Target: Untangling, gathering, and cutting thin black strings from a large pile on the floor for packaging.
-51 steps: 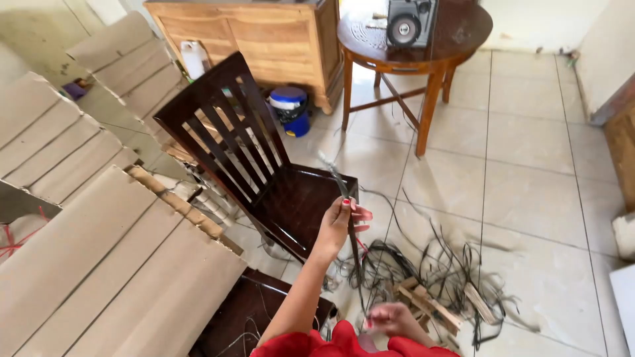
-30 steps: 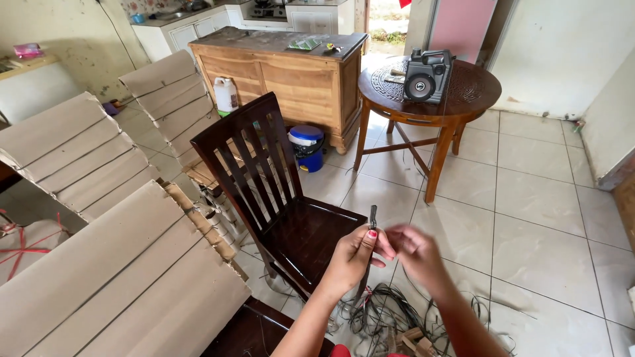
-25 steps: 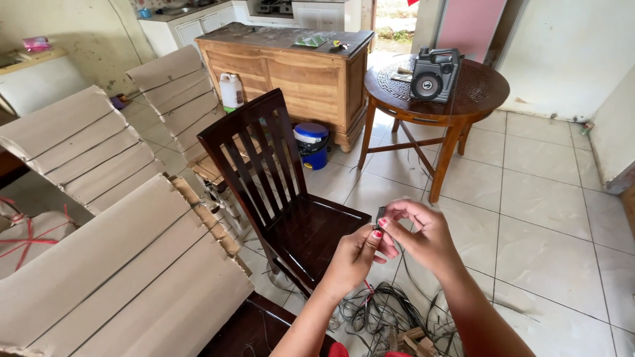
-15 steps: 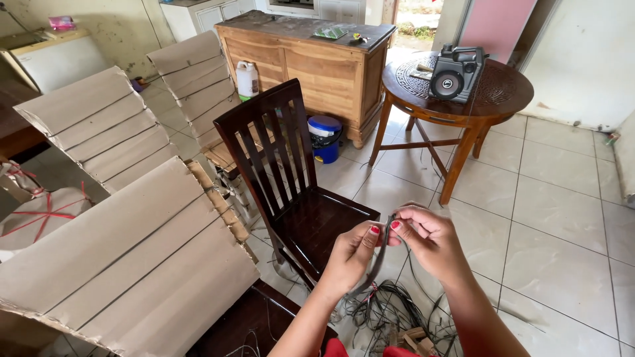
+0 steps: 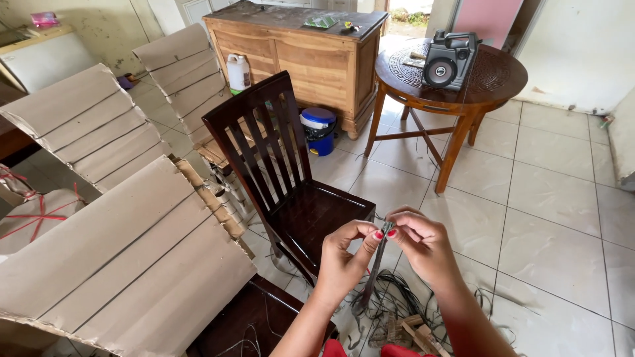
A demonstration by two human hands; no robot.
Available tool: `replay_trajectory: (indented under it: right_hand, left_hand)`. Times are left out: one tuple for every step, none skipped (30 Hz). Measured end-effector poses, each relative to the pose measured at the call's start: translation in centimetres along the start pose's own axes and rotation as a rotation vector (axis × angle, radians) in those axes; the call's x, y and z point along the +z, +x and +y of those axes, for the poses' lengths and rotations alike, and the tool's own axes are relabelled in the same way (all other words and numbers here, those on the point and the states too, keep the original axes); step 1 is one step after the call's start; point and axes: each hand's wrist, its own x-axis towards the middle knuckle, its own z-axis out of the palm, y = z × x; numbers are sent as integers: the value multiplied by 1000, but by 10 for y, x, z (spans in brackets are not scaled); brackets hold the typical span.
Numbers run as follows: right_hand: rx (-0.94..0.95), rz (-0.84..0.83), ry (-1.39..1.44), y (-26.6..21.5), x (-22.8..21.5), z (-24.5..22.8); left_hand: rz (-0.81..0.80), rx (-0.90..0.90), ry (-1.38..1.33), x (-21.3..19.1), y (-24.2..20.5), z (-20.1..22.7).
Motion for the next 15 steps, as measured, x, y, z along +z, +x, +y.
replay_trajectory:
  right_hand:
    - [2,3,0,-2,1,3]
    - [12,25,6,-4,2,6]
    - [21,46,13,-6,4,9]
    - [25,45,14,-9,6,12]
    - [47,70,60,-13,8,16]
    - [70,94,106,-17,11,19]
    - [76,92,108,-15,16,12]
    - [76,94,-15,-15,22,6]
    - [76,95,-137,-14,28,0]
    - [87,88,-134,-14,29,2]
    - [79,104,-128,-15,31,3]
    - [72,118,-122,-17,36,5]
    - [84,107,-117,-17,40,3]
    - [62,95,-92,-15,42,1]
    - [40,84,-66,-12,44,-2]
  left_hand:
    - [-3,-2,-1,1,-2,-4]
    - [19,34,94,1,-4,-8]
    - [41,70,190,2,-6,-11]
    - [41,65,189,2,-8,-15]
    - [75,131,291,3,-9,-19]
    - [108,196,392,3,-11,-23]
    - [108,189,393,2,-14,-26]
    - [110,217,452,1,-18,-31]
    - [110,246,512,0,-23,-35]
    - [113,232,515,0,-26,-35]
    - [122,176,424,0,-30,-35]
    - [135,118,335,-2,-36,-36]
    - [142,103,339,-3,-40,-36]
    - [208,84,304,-2,-40,-35]
    - [275,65,269,-1,-41,-34]
